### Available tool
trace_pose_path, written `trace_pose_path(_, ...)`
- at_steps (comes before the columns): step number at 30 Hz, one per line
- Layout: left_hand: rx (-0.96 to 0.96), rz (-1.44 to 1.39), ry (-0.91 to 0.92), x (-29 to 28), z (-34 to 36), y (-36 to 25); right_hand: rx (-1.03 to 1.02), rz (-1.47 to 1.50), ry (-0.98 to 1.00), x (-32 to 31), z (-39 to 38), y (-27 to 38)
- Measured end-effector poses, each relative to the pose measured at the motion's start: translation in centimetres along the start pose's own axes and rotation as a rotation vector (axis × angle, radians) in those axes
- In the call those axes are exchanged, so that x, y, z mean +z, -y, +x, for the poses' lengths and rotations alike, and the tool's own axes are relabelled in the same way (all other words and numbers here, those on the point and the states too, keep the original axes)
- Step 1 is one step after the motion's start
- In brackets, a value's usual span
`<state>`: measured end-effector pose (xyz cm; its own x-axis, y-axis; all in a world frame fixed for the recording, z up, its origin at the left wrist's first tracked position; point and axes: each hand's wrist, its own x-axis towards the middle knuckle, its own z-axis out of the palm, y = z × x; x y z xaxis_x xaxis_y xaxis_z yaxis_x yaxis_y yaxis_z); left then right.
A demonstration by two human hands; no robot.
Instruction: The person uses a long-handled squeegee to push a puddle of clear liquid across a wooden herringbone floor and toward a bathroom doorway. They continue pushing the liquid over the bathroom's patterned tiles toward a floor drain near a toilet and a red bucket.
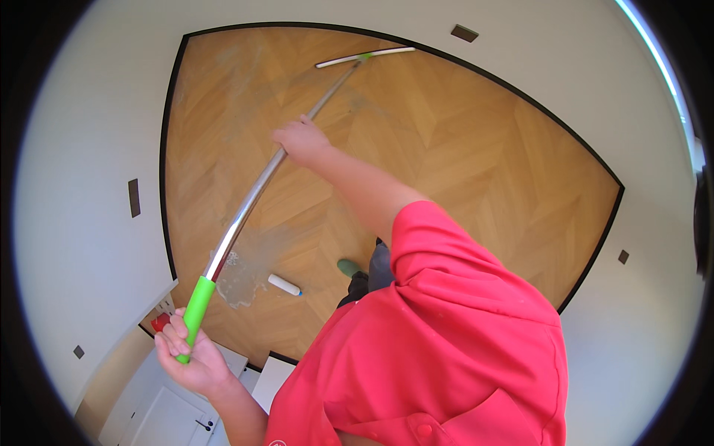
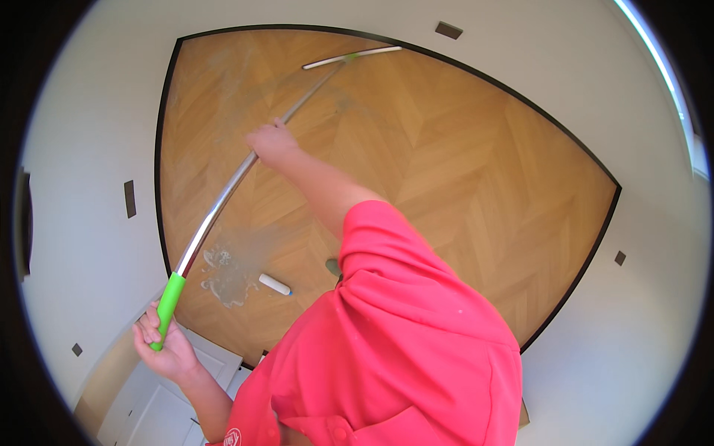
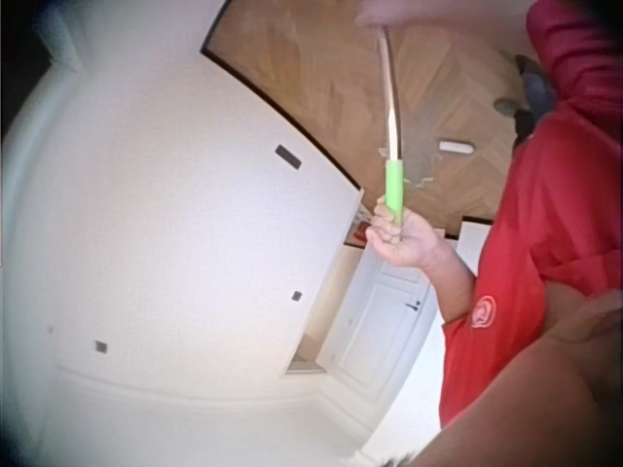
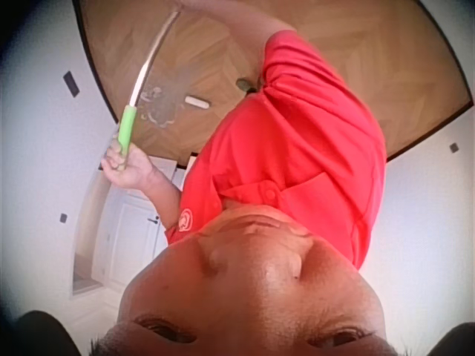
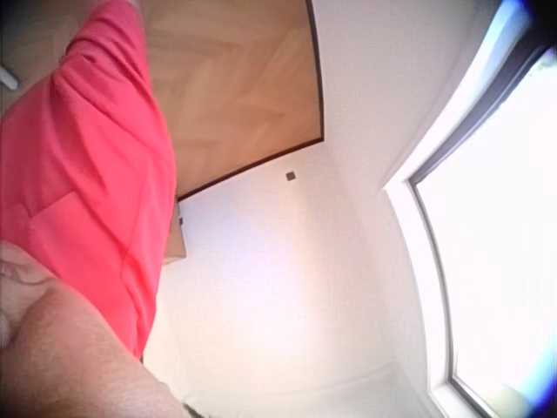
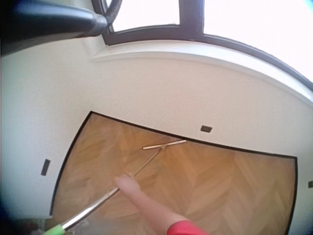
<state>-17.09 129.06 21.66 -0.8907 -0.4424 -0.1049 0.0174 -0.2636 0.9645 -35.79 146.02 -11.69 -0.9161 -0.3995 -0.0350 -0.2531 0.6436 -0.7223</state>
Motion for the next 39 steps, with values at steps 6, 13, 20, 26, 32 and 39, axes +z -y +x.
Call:
trace_pose_path(6,-0.132,-0.036,-0.045,2.0,-0.3,1.6,0.120,-0.062,-0.104,-1.8,-7.8,-5.0)
trace_pose_path(13,-0.223,-0.015,0.294,4.1,0.4,1.7,0.320,-0.015,-0.111,-3.8,-18.2,-5.2)
trace_pose_path(20,-0.268,-0.010,1.087,7.3,0.7,3.6,0.407,0.260,-0.028,-5.0,-31.6,-5.3)
trace_pose_path(26,-0.061,-0.075,1.460,7.5,2.2,-3.3,0.099,0.143,-0.400,-4.8,-25.1,-0.8)
trace_pose_path(32,0.035,0.250,1.776,5.7,7.2,-11.8,-0.140,0.305,-0.441,-1.0,-8.8,3.9)
trace_pose_path(39,0.246,0.394,0.848,-4.1,1.7,-14.3,-0.294,0.338,-0.067,8.2,-1.3,11.9)
